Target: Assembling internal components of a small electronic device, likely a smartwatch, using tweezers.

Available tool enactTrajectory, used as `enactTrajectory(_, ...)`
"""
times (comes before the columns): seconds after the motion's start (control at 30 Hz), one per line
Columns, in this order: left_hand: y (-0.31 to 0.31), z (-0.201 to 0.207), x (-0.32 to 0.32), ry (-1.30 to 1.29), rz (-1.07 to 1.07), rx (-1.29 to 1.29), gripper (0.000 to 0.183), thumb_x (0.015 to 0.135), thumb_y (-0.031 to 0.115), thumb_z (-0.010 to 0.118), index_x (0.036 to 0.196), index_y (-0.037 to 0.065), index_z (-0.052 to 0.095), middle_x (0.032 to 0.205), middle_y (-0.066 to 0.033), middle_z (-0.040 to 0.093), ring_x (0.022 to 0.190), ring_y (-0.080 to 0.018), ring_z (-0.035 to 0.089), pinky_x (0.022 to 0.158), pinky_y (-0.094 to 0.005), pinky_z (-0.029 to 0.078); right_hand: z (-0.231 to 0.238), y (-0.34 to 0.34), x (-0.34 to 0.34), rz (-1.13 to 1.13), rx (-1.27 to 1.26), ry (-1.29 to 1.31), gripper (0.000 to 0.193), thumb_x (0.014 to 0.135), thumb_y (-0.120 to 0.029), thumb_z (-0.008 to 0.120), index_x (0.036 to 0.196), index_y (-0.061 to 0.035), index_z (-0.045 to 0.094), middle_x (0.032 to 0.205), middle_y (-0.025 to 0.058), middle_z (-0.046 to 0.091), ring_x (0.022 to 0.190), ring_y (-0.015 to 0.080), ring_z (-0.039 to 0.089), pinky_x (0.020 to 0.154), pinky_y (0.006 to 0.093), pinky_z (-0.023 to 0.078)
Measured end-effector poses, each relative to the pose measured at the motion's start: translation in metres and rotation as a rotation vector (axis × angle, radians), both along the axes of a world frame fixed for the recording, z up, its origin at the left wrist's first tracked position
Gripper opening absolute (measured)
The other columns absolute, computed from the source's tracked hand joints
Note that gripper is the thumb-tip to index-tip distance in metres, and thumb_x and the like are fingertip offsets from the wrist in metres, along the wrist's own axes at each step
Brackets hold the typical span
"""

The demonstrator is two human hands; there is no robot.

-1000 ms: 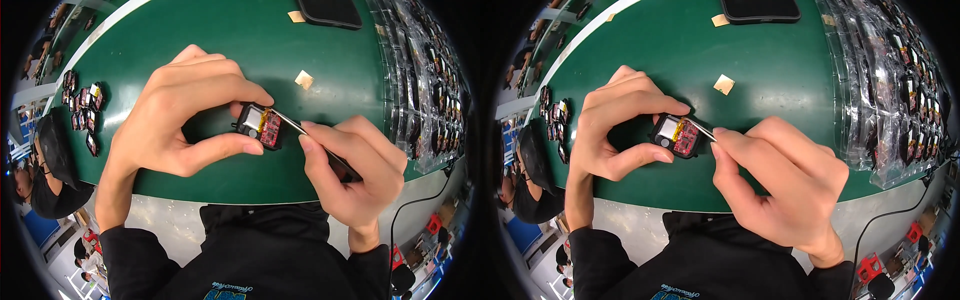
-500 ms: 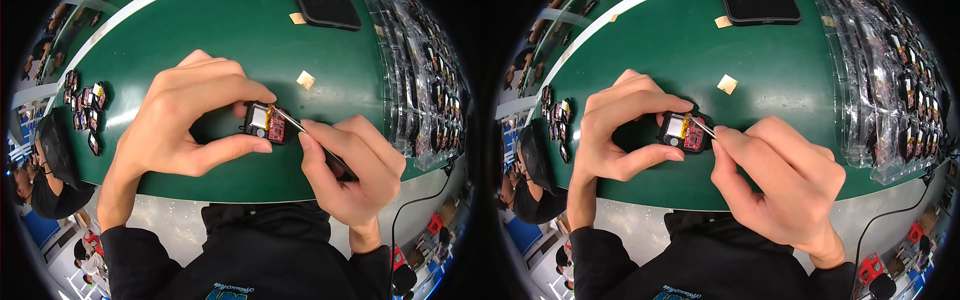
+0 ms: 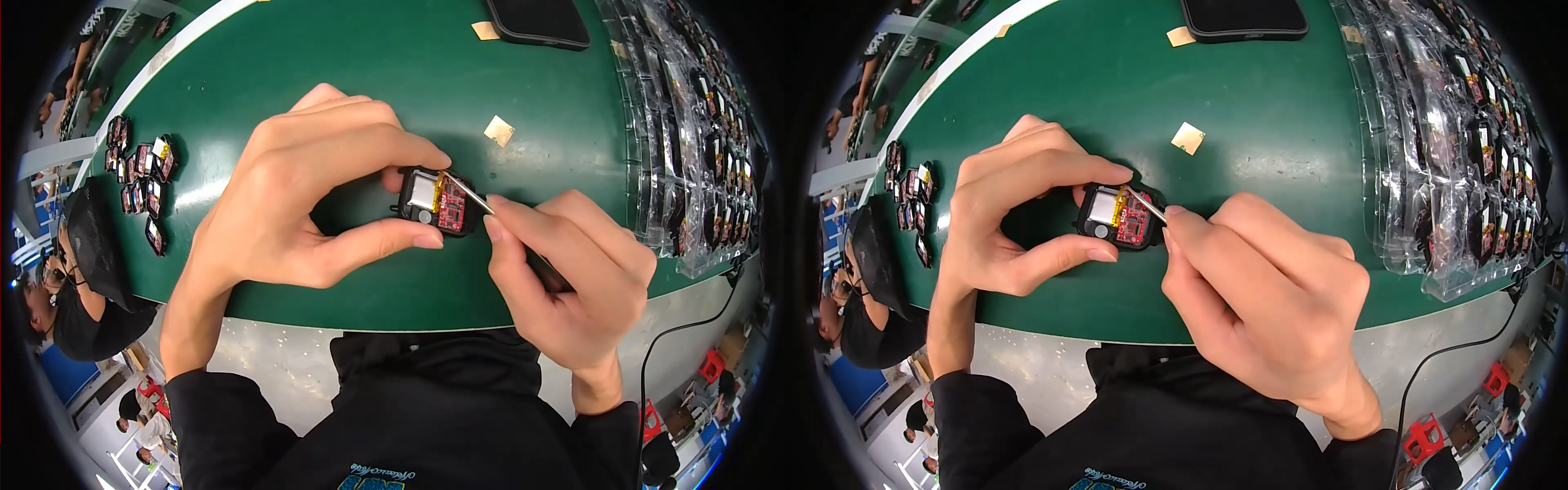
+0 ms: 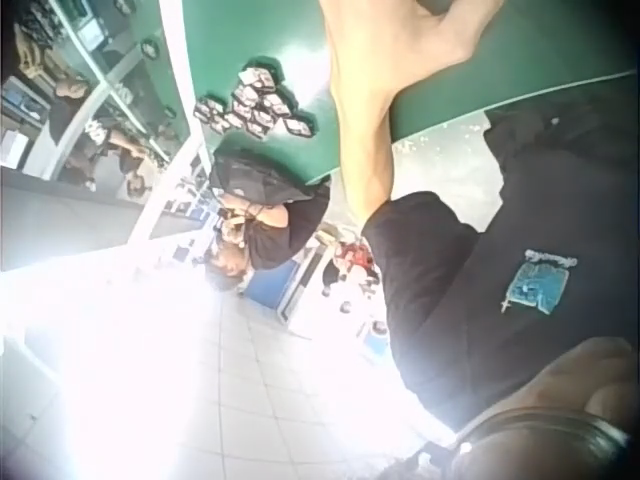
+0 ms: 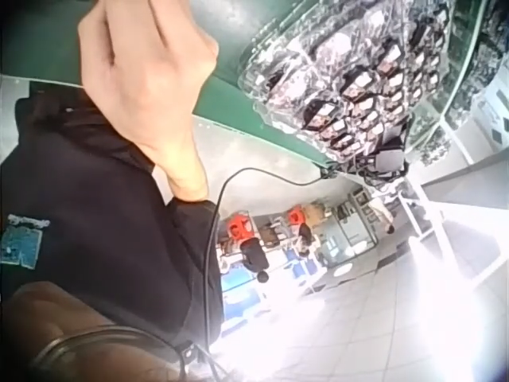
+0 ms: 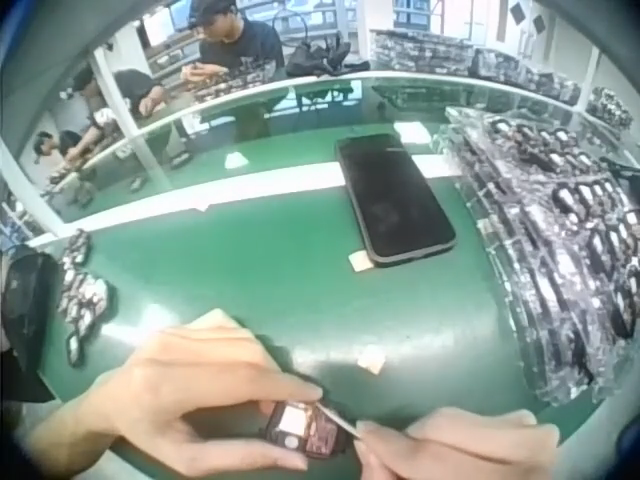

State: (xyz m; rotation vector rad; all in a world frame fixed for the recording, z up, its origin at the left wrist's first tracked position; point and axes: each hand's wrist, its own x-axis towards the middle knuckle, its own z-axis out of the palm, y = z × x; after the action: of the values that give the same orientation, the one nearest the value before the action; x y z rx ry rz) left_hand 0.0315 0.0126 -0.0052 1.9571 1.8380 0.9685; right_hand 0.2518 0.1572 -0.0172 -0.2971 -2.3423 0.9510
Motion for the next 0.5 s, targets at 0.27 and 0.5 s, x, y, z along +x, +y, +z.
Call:
enactTrajectory(0.27, -0.0004, -0.0007, 0.0005, 0.006, -0.001, 0.007, 0.056, 0.067, 0.03, 0.099, 0.111, -0.001, 0.083, 0.085, -0.008, 0.075, 0.074, -0.0219, 0.066, 0.079, -0.0354, 0.046, 0.0002, 0.0003, 0.0007, -0.005, 0.001, -0.002, 0.021, 0.081, 0.013, 0.083, 0.1, 0.0053, 0.083, 0.073, 0.0043, 0.066, 0.054, 0.0076, 0.053, 0.049, 0.025, 0.036)
enactTrajectory(0.5, -0.0004, -0.0014, -0.0004, 0.007, -0.004, 0.003, 0.056, 0.067, 0.031, 0.099, 0.11, -0.001, 0.083, 0.085, -0.0084, 0.074, 0.074, -0.0221, 0.066, 0.079, -0.0355, 0.046, 0.0002, 0.0, 0.0014, -0.007, 0.013, -0.006, 0.022, 0.08, 0.014, 0.083, 0.1, 0.0051, 0.083, 0.073, 0.0037, 0.065, 0.054, 0.0074, 0.053, 0.049, 0.0251, 0.035)
